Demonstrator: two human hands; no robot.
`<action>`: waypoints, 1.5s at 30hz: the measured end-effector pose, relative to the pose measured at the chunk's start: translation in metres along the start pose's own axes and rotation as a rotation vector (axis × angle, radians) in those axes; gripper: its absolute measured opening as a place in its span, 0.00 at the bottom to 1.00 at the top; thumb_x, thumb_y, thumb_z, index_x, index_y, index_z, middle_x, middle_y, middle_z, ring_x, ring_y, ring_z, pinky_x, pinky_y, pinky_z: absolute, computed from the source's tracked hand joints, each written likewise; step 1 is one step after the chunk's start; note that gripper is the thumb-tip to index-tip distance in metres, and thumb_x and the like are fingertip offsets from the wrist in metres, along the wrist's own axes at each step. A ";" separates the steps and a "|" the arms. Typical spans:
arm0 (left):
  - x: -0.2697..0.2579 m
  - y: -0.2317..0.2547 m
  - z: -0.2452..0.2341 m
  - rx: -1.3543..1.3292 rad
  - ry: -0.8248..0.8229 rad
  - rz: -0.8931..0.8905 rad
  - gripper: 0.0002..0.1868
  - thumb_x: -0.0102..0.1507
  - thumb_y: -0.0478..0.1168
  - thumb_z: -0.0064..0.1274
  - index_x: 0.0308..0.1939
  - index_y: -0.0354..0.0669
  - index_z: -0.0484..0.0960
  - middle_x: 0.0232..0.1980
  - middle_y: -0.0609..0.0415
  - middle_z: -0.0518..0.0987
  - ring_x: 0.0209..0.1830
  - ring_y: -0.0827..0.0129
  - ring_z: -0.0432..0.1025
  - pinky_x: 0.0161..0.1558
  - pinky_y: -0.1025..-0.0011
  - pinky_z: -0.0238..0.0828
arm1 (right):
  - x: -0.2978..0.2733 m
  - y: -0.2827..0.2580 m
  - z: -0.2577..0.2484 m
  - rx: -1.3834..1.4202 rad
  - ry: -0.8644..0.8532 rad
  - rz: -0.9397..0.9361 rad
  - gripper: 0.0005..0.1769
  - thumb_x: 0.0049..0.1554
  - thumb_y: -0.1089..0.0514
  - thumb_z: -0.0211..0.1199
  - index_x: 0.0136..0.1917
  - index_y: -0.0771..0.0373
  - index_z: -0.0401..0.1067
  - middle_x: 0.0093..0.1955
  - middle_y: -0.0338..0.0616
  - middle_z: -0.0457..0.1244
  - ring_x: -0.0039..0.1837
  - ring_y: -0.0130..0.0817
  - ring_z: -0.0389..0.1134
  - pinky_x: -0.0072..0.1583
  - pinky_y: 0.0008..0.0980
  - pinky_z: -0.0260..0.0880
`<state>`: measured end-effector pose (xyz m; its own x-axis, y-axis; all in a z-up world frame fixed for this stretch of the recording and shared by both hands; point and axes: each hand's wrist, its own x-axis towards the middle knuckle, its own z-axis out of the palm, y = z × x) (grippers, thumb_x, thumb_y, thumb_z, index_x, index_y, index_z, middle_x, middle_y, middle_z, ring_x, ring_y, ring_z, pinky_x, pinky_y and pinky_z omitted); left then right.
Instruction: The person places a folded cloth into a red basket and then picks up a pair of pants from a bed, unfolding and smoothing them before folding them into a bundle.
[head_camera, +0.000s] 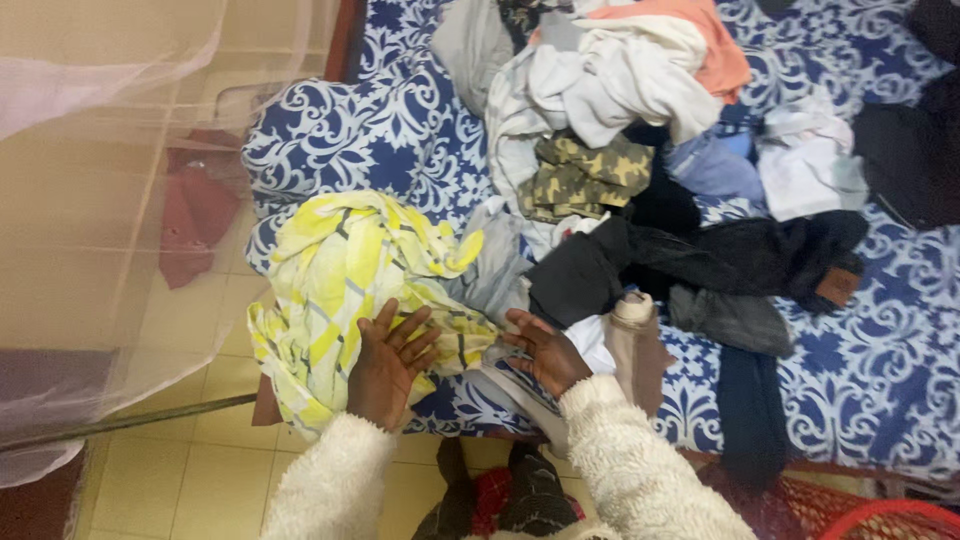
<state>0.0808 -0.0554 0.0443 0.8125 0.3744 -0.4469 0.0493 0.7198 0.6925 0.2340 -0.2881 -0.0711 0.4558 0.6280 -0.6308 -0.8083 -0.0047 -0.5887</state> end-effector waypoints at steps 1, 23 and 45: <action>-0.004 0.001 0.000 -0.035 -0.032 0.014 0.45 0.66 0.71 0.32 0.78 0.48 0.54 0.70 0.44 0.72 0.62 0.55 0.71 0.62 0.56 0.65 | 0.013 0.009 -0.002 -0.022 -0.010 0.007 0.30 0.61 0.43 0.57 0.74 0.52 0.64 0.70 0.35 0.61 0.69 0.36 0.62 0.62 0.40 0.65; -0.034 0.051 -0.050 0.012 0.029 -0.083 0.44 0.67 0.70 0.24 0.71 0.40 0.64 0.67 0.42 0.75 0.59 0.54 0.72 0.59 0.56 0.68 | 0.210 0.070 -0.008 -0.031 0.196 0.229 0.28 0.64 0.32 0.47 0.72 0.43 0.60 0.61 0.50 0.64 0.51 0.44 0.66 0.48 0.42 0.63; 0.010 -0.008 -0.029 0.123 -0.130 -0.344 0.43 0.64 0.67 0.42 0.72 0.37 0.65 0.69 0.40 0.72 0.65 0.53 0.70 0.63 0.56 0.64 | -0.029 -0.051 0.071 0.285 0.081 -0.410 0.09 0.57 0.54 0.67 0.43 0.62 0.75 0.40 0.35 0.67 0.43 0.25 0.65 0.48 0.32 0.68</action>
<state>0.0713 -0.0404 0.0183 0.8029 0.0398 -0.5948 0.3949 0.7120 0.5807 0.2361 -0.2510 0.0131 0.7756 0.4711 -0.4201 -0.6209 0.4499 -0.6419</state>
